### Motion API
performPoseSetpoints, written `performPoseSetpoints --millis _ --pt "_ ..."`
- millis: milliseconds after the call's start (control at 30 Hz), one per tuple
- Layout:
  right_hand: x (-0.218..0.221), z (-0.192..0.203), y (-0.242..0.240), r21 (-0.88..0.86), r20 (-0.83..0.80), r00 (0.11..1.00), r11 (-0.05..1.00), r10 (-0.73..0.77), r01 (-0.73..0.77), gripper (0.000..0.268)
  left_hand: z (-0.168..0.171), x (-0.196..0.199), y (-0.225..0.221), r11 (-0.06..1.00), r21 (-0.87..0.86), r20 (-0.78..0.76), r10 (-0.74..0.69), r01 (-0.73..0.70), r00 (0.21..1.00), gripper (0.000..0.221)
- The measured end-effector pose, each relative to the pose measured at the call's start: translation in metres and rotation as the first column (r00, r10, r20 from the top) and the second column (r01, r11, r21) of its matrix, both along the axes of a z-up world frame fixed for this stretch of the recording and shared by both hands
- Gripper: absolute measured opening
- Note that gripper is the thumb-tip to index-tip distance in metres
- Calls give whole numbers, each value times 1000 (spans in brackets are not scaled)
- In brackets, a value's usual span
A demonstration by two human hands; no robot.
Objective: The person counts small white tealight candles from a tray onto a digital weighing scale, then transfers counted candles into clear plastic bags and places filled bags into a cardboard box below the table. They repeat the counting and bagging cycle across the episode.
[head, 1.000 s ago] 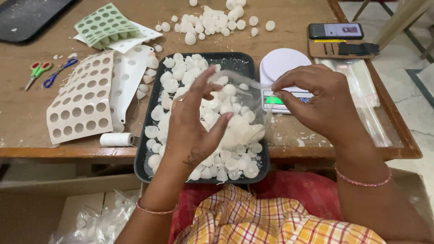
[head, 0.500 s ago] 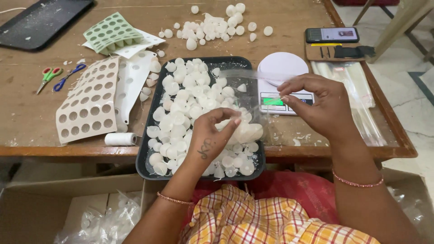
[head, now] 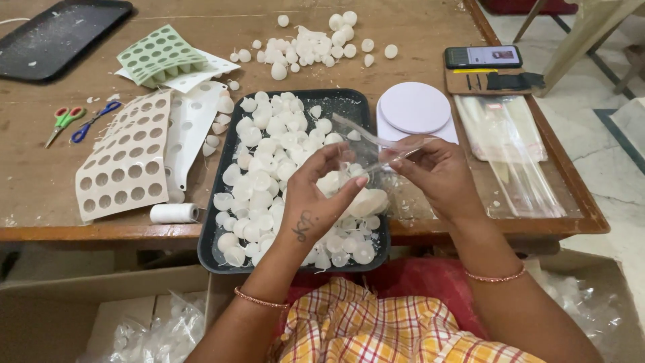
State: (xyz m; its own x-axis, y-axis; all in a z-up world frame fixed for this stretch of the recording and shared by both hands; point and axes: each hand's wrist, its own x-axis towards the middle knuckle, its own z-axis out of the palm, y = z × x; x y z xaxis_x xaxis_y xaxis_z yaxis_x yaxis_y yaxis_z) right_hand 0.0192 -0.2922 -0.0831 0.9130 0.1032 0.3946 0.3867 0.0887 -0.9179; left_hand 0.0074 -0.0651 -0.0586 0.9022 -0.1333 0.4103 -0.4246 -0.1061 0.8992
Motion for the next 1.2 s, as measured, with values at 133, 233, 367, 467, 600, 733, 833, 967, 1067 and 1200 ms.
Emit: performPoseSetpoints --millis 133,233,367,467,600,733,833,967,1067,1200 --pt "-4 0 4 38 17 999 999 -35 34 11 5 2 -2 999 -36 140 25 -20 990 35" --pt "-9 -4 -1 62 28 997 996 -71 69 11 6 5 1 992 -129 79 1 9 997 23" --pt "-13 -6 -7 109 85 994 992 -69 60 11 3 9 11 977 -180 70 -106 117 992 17" --pt "-8 -17 -16 148 234 971 985 57 -94 7 3 12 25 964 -89 182 -233 252 955 20" --pt "1 -22 -21 191 266 951 959 157 -211 5 18 14 36 938 59 190 -346 341 919 33" --pt "-6 0 -17 227 125 971 946 206 -230 8 25 8 28 956 213 243 -251 201 937 27" --pt "-6 3 -21 178 145 961 950 234 -258 11 30 3 16 955 295 312 -98 2 945 21" --pt "-11 5 -15 43 123 987 993 102 -108 10 40 -5 10 928 368 405 -96 -65 909 19" --pt "-11 14 -10 -87 86 996 996 -2 10 27 45 -10 10 894 434 511 -146 -108 847 19" --pt "-19 13 -17 -249 374 927 966 30 69 12 52 -12 13 842 526 534 -220 -117 817 21"
